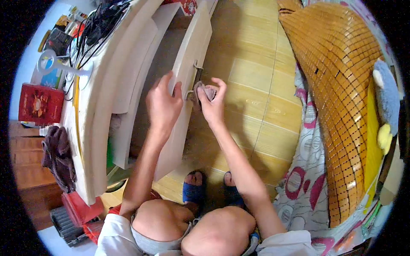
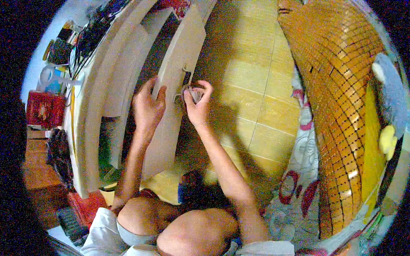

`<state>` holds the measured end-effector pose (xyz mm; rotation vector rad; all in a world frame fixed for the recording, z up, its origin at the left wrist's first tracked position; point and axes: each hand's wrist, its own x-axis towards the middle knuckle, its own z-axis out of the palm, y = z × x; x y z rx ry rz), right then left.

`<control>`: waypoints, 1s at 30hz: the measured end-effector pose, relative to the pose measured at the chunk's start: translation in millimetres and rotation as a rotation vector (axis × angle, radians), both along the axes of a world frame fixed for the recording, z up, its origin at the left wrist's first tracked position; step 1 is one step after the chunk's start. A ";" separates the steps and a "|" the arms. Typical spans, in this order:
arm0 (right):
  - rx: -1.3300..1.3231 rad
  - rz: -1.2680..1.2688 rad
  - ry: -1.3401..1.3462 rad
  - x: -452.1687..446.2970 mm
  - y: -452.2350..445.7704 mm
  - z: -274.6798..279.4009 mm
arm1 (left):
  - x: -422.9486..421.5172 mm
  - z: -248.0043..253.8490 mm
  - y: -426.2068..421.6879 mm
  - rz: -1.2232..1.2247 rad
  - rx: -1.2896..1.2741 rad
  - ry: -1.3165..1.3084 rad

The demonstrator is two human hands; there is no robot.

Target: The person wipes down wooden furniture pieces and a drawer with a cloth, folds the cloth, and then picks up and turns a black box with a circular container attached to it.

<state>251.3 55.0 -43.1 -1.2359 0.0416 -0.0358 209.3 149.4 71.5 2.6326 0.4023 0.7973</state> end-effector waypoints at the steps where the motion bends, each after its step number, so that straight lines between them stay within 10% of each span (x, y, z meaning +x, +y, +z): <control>1: 0.000 -0.007 0.053 -0.3 3.8 -2.6 | -0.8 1.7 2.0 -0.016 0.001 0.033; 6: 0.053 0.180 0.227 21.4 21.0 -9.8 | -1.1 -2.8 4.2 -0.038 -0.043 0.000; 12: -0.480 0.182 0.134 33.8 40.7 -24.9 | -4.7 -0.9 -2.9 -0.023 -0.100 0.052; 26: -0.221 0.024 0.170 84.1 50.1 -42.3 | -6.0 0.7 -4.9 -0.037 -0.111 0.090; 30: 0.276 0.235 0.290 65.6 31.2 -38.7 | -4.2 5.7 -7.8 -0.060 -0.086 0.102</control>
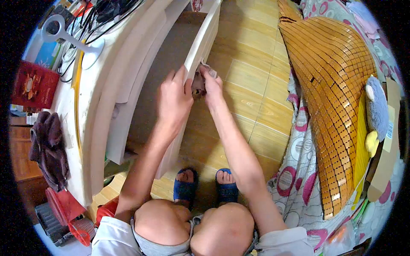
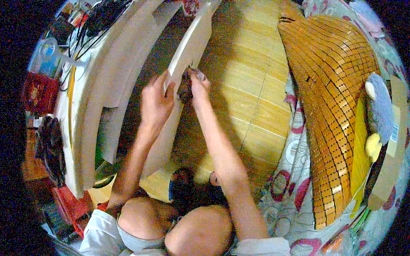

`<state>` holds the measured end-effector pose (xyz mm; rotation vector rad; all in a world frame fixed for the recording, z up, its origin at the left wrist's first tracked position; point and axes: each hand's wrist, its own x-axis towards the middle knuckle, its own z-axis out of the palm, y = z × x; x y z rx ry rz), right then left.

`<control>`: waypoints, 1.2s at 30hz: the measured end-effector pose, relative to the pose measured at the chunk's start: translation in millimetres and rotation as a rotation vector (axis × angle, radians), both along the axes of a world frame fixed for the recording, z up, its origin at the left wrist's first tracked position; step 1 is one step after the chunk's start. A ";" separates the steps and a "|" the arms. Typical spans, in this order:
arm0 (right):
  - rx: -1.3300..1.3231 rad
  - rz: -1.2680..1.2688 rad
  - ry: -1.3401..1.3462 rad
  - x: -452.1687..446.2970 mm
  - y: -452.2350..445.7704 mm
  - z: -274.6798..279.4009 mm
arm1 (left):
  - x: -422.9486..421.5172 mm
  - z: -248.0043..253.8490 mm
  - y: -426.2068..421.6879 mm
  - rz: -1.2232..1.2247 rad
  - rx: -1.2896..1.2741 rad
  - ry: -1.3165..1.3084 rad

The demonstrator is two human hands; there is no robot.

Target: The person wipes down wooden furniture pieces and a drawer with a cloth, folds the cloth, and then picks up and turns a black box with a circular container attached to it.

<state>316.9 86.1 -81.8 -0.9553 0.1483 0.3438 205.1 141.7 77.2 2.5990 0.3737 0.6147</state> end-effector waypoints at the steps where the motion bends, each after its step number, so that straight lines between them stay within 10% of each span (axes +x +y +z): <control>1: -0.012 0.003 0.099 -7.0 -5.0 15.1 | -1.3 -1.2 0.4 -0.014 0.013 -0.003; 10: -0.529 0.097 -0.203 -16.1 -15.7 -14.9 | -4.0 3.6 -13.5 -0.044 0.039 -0.012; 18: -1.062 0.064 -0.426 -40.8 -29.6 67.8 | -6.9 7.1 -18.4 -0.032 0.028 -0.004; 24: -0.725 -0.006 -0.330 -23.3 -21.8 52.0 | -6.0 2.8 -19.0 -0.040 0.013 -0.003; 36: -1.362 0.023 -0.738 -12.4 -35.2 93.7 | -4.7 0.6 -14.0 -0.049 0.062 -0.015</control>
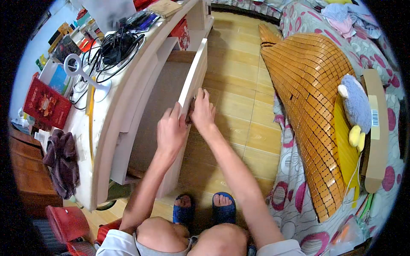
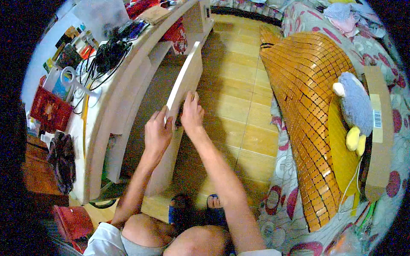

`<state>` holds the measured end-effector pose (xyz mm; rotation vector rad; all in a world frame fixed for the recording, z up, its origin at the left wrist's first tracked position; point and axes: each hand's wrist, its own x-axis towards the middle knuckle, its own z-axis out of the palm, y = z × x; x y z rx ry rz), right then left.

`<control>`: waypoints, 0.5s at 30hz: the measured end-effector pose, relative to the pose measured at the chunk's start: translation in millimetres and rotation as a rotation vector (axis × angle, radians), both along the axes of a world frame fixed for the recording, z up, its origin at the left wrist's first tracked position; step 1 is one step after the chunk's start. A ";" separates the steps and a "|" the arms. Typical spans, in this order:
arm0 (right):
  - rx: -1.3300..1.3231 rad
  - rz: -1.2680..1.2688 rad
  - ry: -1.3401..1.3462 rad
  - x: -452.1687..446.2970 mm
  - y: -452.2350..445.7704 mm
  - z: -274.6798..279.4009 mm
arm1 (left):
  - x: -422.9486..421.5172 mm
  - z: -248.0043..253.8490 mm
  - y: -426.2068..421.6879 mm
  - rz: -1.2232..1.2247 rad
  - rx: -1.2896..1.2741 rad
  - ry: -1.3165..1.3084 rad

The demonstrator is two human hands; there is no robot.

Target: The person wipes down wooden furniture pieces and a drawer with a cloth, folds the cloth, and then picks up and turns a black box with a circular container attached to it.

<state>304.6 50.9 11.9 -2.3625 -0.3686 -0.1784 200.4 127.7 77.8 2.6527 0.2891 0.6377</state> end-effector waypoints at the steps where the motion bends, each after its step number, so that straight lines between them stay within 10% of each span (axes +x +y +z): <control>1: -0.068 0.086 0.046 6.9 -3.3 3.9 | 0.1 0.5 -0.2 0.007 0.004 0.002; 15: 0.362 -0.047 0.182 7.9 9.1 -39.2 | 1.1 1.1 -0.3 -0.001 0.036 -0.033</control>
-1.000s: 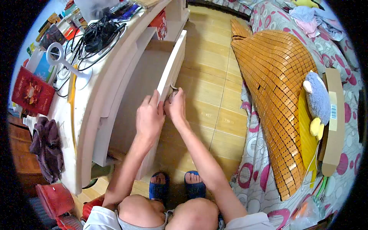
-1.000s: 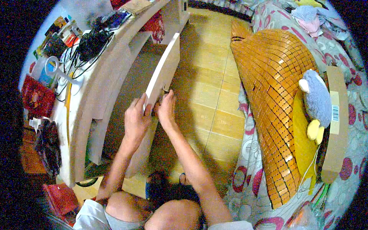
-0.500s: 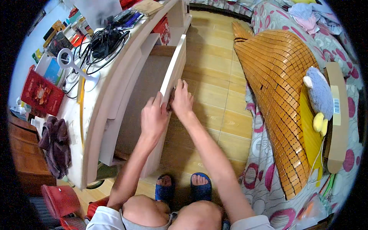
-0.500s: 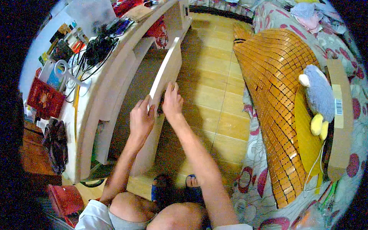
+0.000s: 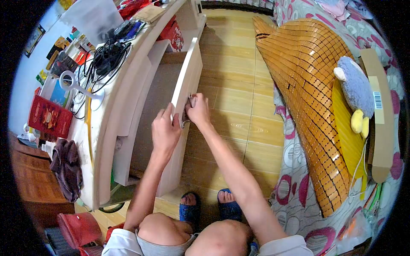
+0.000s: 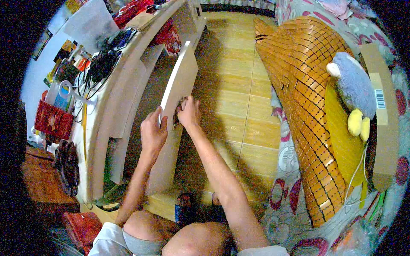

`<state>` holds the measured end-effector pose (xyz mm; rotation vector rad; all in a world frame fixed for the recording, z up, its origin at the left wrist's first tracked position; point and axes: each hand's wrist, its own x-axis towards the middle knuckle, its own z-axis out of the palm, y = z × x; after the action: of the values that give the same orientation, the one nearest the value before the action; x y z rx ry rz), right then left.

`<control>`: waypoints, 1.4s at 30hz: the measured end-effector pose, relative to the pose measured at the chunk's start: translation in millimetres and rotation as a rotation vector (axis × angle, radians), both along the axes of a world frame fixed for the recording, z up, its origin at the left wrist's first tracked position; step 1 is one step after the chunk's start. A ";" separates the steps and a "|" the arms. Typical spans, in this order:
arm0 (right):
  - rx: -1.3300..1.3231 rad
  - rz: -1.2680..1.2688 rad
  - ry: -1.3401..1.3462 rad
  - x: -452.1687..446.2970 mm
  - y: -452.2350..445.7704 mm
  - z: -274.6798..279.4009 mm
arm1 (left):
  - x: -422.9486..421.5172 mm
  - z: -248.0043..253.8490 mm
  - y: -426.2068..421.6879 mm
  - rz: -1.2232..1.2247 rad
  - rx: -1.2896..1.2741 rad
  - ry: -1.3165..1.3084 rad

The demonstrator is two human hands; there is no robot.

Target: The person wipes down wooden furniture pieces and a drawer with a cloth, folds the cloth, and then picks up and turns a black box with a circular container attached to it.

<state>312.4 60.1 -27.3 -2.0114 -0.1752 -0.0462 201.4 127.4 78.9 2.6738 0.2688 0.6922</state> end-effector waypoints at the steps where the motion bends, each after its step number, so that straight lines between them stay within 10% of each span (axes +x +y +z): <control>1: 0.132 -0.049 0.086 -1.2 4.6 -11.1 | 0.7 -1.2 0.1 -0.009 0.015 -0.030; 19: 0.794 0.045 0.339 -39.9 20.2 -66.9 | 1.8 -0.5 5.3 -0.037 0.037 -0.010; 33: 0.313 -0.005 0.442 -24.3 6.8 -42.8 | 3.2 -2.1 15.3 -0.049 0.131 0.004; 42: 1.095 -0.137 0.472 -27.8 0.7 -27.2 | 6.4 7.2 21.0 -0.101 0.447 0.000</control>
<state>284.6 60.7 -54.6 -0.8949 0.2535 0.2058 207.8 148.4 86.0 3.0797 -0.0287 0.7989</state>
